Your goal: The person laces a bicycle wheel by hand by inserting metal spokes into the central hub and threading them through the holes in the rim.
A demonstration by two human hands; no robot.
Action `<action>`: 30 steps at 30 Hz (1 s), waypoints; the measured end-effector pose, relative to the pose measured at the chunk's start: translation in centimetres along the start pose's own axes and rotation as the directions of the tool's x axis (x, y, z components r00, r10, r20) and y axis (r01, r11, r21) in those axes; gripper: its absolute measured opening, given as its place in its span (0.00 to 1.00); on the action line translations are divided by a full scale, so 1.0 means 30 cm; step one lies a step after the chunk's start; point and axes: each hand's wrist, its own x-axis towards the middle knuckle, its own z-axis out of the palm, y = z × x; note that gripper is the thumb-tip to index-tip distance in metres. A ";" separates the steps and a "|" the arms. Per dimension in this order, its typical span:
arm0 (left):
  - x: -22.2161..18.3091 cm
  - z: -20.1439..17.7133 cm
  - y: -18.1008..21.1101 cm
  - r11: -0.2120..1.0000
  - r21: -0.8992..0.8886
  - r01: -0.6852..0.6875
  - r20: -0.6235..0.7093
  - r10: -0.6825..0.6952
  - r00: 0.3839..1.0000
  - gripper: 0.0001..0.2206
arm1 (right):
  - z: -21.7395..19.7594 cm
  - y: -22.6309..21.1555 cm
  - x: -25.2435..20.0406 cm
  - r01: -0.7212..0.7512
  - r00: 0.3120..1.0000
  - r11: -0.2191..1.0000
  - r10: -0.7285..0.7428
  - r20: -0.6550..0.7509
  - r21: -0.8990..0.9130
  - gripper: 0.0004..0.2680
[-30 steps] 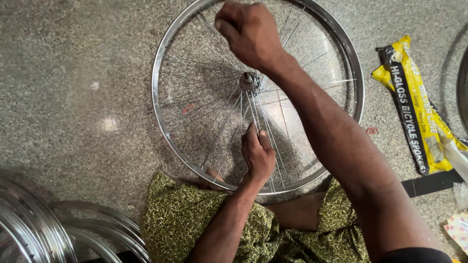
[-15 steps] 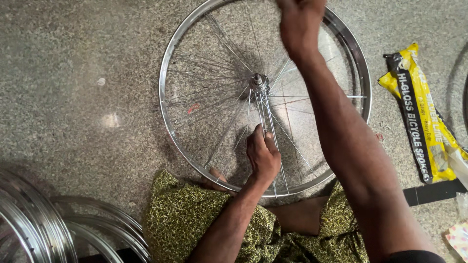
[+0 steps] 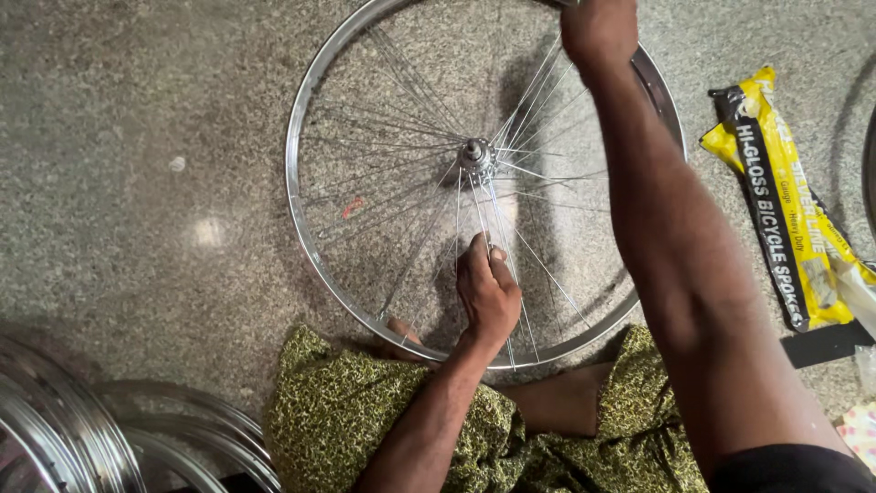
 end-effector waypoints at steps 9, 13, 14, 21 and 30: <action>0.000 -0.007 -0.001 0.996 0.016 0.083 0.061 -0.083 0.995 0.17 | 0.050 -0.363 -0.311 0.344 0.422 0.935 -0.235 0.875 0.085 0.09; 0.009 -0.019 0.020 0.999 -0.011 0.053 0.046 -0.052 0.998 0.16 | 0.088 -0.433 -0.359 0.593 0.355 0.805 -0.225 0.908 -0.032 0.08; 0.009 -0.020 0.022 0.999 -0.016 0.034 0.037 -0.033 0.999 0.15 | 0.089 -0.437 -0.365 0.624 0.368 0.779 -0.213 0.905 -0.070 0.08; 0.005 -0.002 0.006 1.000 0.028 0.004 0.017 -0.004 1.000 0.16 | 0.012 -0.414 -0.297 0.563 0.522 0.781 -0.589 0.617 0.269 0.09; 0.002 -0.004 0.003 0.997 0.022 0.072 0.049 -0.073 0.996 0.16 | 0.006 0.038 -0.029 -0.465 0.866 0.839 0.363 0.345 0.284 0.12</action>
